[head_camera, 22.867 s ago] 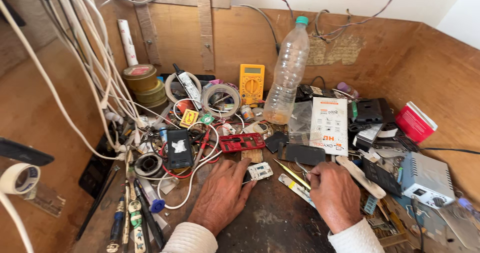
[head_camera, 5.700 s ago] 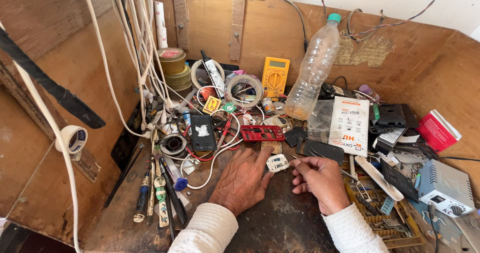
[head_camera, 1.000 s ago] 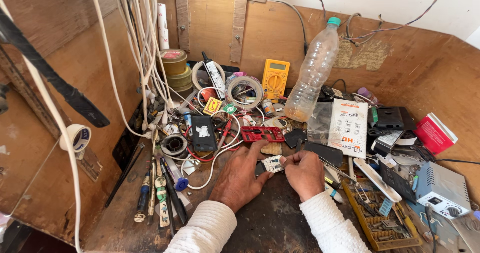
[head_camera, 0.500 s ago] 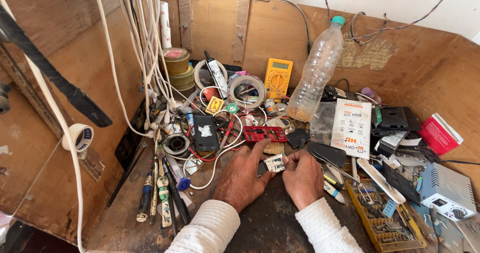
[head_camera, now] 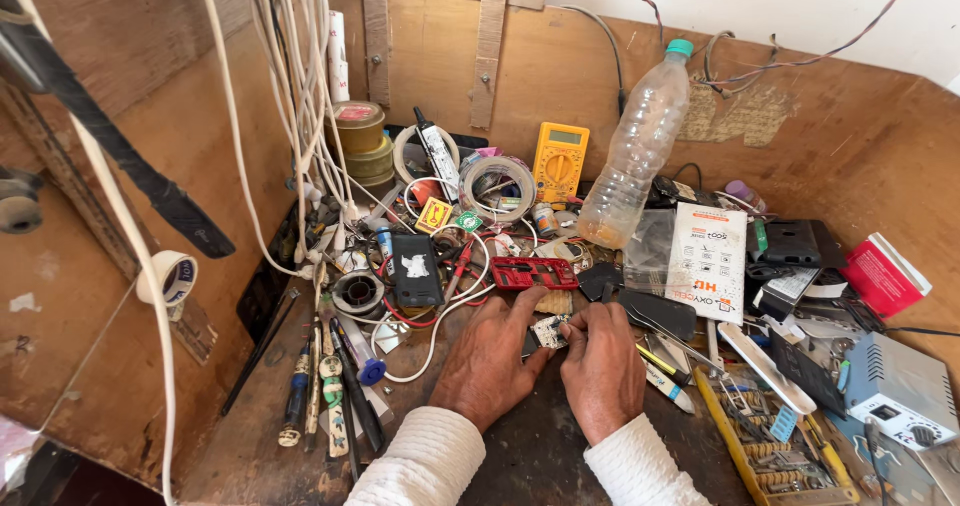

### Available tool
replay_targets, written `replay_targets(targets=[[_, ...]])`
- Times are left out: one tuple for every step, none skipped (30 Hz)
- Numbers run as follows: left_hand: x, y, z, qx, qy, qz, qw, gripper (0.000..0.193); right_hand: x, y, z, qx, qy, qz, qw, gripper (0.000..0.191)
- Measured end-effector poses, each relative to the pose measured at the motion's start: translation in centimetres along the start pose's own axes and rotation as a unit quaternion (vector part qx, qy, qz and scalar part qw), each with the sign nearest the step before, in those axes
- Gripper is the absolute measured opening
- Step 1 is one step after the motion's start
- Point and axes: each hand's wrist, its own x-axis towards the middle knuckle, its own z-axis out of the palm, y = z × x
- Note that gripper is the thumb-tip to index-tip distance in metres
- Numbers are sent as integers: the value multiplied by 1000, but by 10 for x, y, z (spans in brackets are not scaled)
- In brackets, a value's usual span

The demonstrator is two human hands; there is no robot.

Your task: The person disassembles a mobile phone at a cluttered workbench, prying off the cover and removing the battery, then uses a screwdriver and tweezers to work on the exposed internal board and components, handling small parts one at a time.

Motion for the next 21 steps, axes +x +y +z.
replay_targets(targets=[[0,0,0,3,-1,0,1000,75,0,0,-1,0,-9,-1,1000,13],[0,1,0,5,-2,1,1000,75,1,1,-1,0,-17,-3,1000,14],[-1,1,-1,7,-4,2,1000,74,2,1,-1,0,-25,-4,1000,14],[-1,2,-1,9,-4,3,1000,74,2,3,-1,25,-34,12,999,15],[-1,2,-2,12,-4,4,1000,74,4,5,-1,51,-43,28,997,16],[-1,2,-2,13,-5,5,1000,74,5,7,-1,76,-51,44,995,18],[-1,3,-2,17,-11,1,1000,73,8,9,-1,88,-60,65,992,19],[-1,3,-3,22,-16,-3,1000,73,11,11,0,102,-69,85,989,21],[-1,3,-3,27,-22,-8,999,72,14,13,0,116,-80,106,984,22],[-2,3,-3,24,-22,-8,999,72,16,15,1,112,-85,115,983,21],[-1,3,-3,21,-21,-7,1000,72,20,17,1,108,-90,122,983,20],[-1,3,-3,17,-21,-5,1000,73,22,17,1,103,-94,130,982,19],[-1,3,-2,17,-17,2,1000,73,23,18,1,94,-94,134,982,18],[-1,3,-1,18,-12,9,1000,74,24,17,2,87,-94,137,982,16],[-1,2,-1,19,-8,15,1000,75,24,16,2,80,-96,140,982,15],[-1,1,0,27,-6,22,999,75,24,14,3,74,-88,138,984,14],[-2,1,0,34,-5,28,999,75,22,12,3,67,-81,137,985,14],[-2,0,1,41,-4,34,999,75,20,10,3,60,-75,137,986,14],[-2,-1,1,35,3,58,998,77,19,9,3,55,-68,121,989,13],[-2,-1,1,27,10,82,996,79,18,7,3,50,-61,106,991,13],[-2,-1,1,20,17,106,994,81,17,6,2,44,-54,91,993,12]])
